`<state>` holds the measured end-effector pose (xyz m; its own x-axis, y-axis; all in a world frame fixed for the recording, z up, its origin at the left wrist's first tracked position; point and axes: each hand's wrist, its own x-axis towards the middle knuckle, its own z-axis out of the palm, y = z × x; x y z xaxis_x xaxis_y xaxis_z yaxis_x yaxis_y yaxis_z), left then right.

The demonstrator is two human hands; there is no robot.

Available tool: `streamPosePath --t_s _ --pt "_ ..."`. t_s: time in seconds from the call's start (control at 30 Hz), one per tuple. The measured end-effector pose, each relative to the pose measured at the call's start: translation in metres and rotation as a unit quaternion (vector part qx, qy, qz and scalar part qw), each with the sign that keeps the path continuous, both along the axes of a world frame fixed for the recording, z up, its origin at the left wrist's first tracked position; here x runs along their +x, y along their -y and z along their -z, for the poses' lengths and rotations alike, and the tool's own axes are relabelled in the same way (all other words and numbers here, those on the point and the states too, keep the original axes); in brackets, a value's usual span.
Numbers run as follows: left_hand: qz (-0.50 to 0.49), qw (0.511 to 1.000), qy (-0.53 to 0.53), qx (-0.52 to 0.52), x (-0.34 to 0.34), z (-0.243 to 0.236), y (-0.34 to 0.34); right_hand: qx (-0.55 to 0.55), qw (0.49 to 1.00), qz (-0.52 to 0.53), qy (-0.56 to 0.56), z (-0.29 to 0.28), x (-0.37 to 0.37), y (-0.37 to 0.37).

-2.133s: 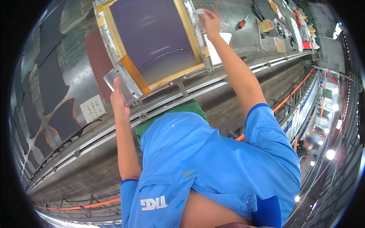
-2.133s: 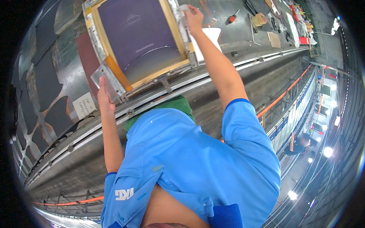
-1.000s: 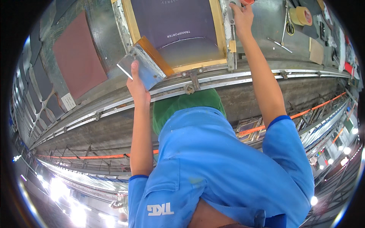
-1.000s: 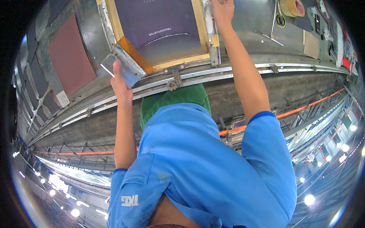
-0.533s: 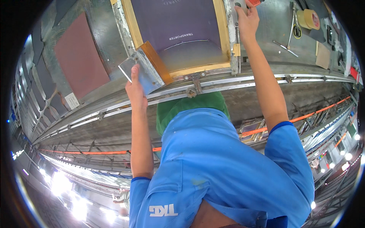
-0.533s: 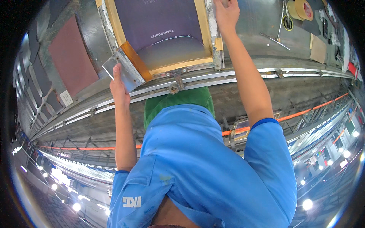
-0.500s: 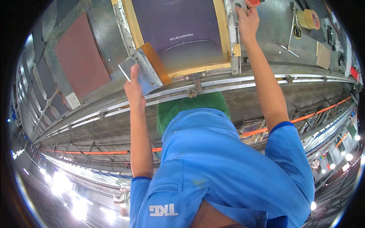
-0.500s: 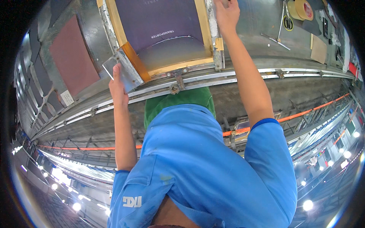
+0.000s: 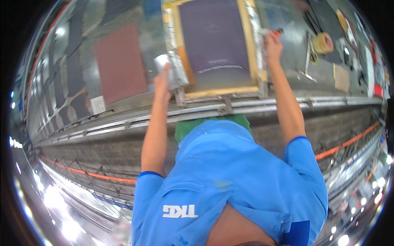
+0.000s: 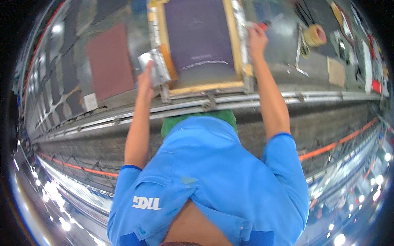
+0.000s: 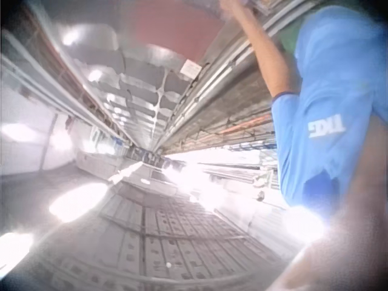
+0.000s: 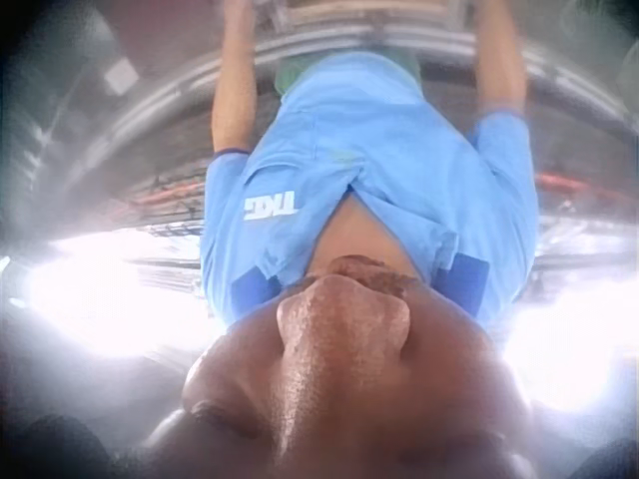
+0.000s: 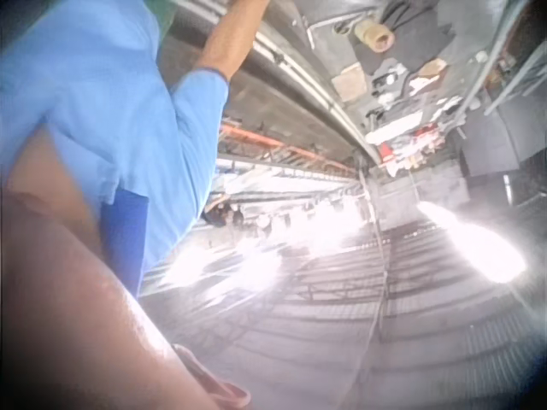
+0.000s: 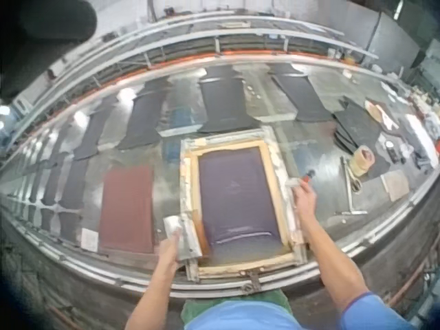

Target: The person positions a screen printing frame over a garment on a conveyor belt and uses a squeegee to pull ink across the mesh. The person repeatedly wipes the squeegee and continues the printing motion on the same item.

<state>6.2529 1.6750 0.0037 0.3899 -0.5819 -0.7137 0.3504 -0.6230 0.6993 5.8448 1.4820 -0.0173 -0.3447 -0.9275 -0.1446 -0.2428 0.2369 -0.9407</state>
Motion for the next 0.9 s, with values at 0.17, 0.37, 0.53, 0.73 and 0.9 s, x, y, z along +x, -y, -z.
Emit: streamPosePath --t_s 0.17,0.37,0.53,0.73,0.9 --pt "-0.009 0.999 0.005 -0.033 -0.003 -0.026 -0.018 -0.016 0.992 -0.005 0.124 -0.062 0.023 -0.010" --pt "-0.043 0.998 -0.024 -0.048 0.087 -0.041 -0.042 -0.067 0.987 -0.019 0.142 -0.053 0.133 -0.028" --pt "-0.039 0.998 0.037 -0.026 0.220 -0.034 -0.069 -0.066 0.983 0.000 0.171 -0.024 0.270 -0.069" --pt "-0.042 0.996 0.069 -0.041 0.349 0.013 -0.108 -0.058 0.988 -0.009 0.143 -0.003 0.376 -0.110" --pt "-0.049 0.996 0.075 -0.013 0.388 0.016 -0.104 -0.029 0.990 0.001 0.135 0.009 0.414 -0.118"
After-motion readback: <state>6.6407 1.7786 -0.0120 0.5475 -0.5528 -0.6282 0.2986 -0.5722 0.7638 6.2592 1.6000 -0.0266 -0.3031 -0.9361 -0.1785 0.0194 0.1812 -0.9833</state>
